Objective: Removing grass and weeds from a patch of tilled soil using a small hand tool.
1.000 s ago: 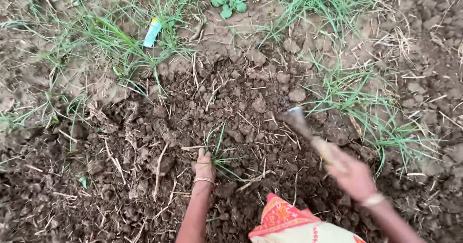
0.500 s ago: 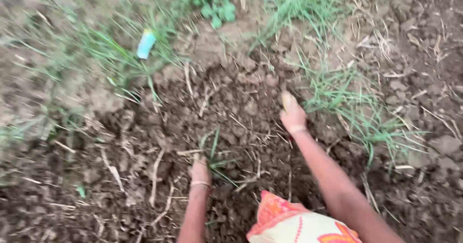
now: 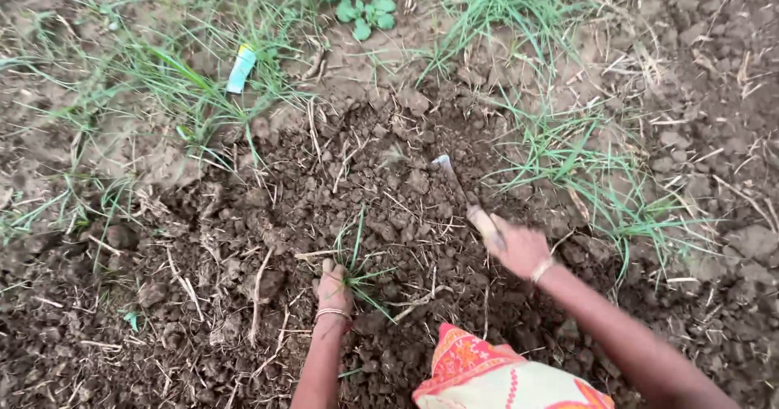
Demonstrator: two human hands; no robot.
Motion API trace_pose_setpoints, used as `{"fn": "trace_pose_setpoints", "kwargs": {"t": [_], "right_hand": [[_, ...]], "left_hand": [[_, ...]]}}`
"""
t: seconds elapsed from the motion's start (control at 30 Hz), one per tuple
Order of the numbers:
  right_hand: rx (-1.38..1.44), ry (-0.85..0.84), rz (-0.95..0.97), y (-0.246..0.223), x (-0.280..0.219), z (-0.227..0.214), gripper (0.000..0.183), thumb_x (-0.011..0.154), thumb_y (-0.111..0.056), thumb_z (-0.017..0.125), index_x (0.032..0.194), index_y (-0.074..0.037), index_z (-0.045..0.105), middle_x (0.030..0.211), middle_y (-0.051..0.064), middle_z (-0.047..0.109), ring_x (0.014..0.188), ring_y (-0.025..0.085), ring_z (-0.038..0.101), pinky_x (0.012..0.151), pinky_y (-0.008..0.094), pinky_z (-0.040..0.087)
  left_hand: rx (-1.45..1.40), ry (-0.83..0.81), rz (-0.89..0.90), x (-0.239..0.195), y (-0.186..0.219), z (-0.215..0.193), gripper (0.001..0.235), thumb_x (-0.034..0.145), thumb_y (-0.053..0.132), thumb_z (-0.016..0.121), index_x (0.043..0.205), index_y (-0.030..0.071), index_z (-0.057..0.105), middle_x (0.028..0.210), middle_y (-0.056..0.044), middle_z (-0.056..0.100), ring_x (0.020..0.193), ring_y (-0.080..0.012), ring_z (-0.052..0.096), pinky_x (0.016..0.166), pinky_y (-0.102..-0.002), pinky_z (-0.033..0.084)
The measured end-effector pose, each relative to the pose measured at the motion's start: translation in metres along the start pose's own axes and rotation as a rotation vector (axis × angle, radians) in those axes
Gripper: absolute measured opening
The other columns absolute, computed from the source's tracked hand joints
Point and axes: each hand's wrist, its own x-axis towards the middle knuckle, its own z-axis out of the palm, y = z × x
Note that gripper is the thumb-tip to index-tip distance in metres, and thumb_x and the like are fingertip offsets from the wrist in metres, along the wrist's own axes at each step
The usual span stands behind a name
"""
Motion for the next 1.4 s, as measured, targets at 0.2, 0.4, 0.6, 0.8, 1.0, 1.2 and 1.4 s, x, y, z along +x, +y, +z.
{"fn": "trace_pose_setpoints", "kwargs": {"t": [0.2,0.4,0.6,0.8,1.0,1.2,1.4], "right_hand": [[0.086,0.490,-0.061,0.008,0.157,-0.028,0.060,0.095,-0.032,0.067,0.146,-0.005,0.050,0.134,0.023,0.057,0.119,0.041,0.058,0.101,0.051,0.049],[0.066,0.462,0.067,0.038,0.280,-0.033,0.098,0.070,-0.034,0.089,0.151,-0.004,0.043,0.148,0.022,0.044,0.134,0.044,0.041,0.111,0.053,0.037],[0.122,0.583,-0.026,0.039,0.278,-0.011,0.071,0.080,-0.030,0.086,0.140,-0.007,0.056,0.144,0.019,0.046,0.134,0.040,0.044,0.116,0.052,0.039],[0.125,0.550,-0.100,0.046,0.219,0.047,0.019,0.094,-0.029,0.081,0.102,-0.017,0.067,0.114,0.009,0.064,0.109,0.024,0.054,0.096,0.043,0.046],[0.260,0.701,-0.070,0.056,0.253,0.004,0.066,0.085,-0.041,0.087,0.133,-0.008,0.057,0.136,0.018,0.059,0.126,0.033,0.054,0.108,0.049,0.045],[0.030,0.016,-0.007,0.019,0.292,-0.040,0.110,0.068,-0.040,0.092,0.159,-0.018,0.033,0.139,0.026,0.047,0.127,0.044,0.050,0.105,0.053,0.043],[-0.044,-0.168,0.205,0.033,0.277,-0.005,0.083,0.086,-0.068,0.066,0.133,0.001,0.060,0.119,0.024,0.061,0.110,0.039,0.065,0.092,0.050,0.058]], "left_hand": [[-0.103,0.006,-0.085,-0.007,0.023,-0.037,0.013,0.077,0.003,0.065,0.088,0.010,0.063,0.100,-0.012,0.056,0.094,-0.0340,0.059,0.088,-0.056,0.045],[-0.152,-0.072,-0.125,0.001,0.047,-0.075,0.014,0.079,0.001,0.064,0.089,0.011,0.065,0.102,-0.011,0.057,0.093,-0.0334,0.061,0.089,-0.058,0.041],[-0.348,-0.107,-0.197,0.009,0.028,-0.044,0.013,0.082,-0.001,0.059,0.087,0.010,0.063,0.097,-0.010,0.055,0.085,-0.0296,0.060,0.072,-0.039,0.048],[-0.420,-0.058,-0.123,0.011,0.059,-0.100,0.014,0.076,-0.010,0.058,0.084,0.002,0.061,0.093,-0.015,0.051,0.080,-0.0359,0.056,0.067,-0.044,0.048],[-0.376,-0.054,-0.076,0.010,0.045,-0.087,0.013,0.077,-0.009,0.059,0.084,0.002,0.061,0.092,-0.015,0.052,0.080,-0.0348,0.056,0.067,-0.044,0.047],[-1.550,-0.061,-0.848,0.010,0.038,-0.054,0.014,0.092,0.001,0.057,0.085,0.009,0.048,0.079,-0.003,0.047,0.068,-0.0147,0.041,0.059,-0.032,0.039],[-0.998,0.054,-0.383,0.011,0.029,-0.053,0.020,0.076,-0.004,0.054,0.083,0.015,0.050,0.083,-0.001,0.045,0.074,-0.0130,0.040,0.061,-0.029,0.037]]}}
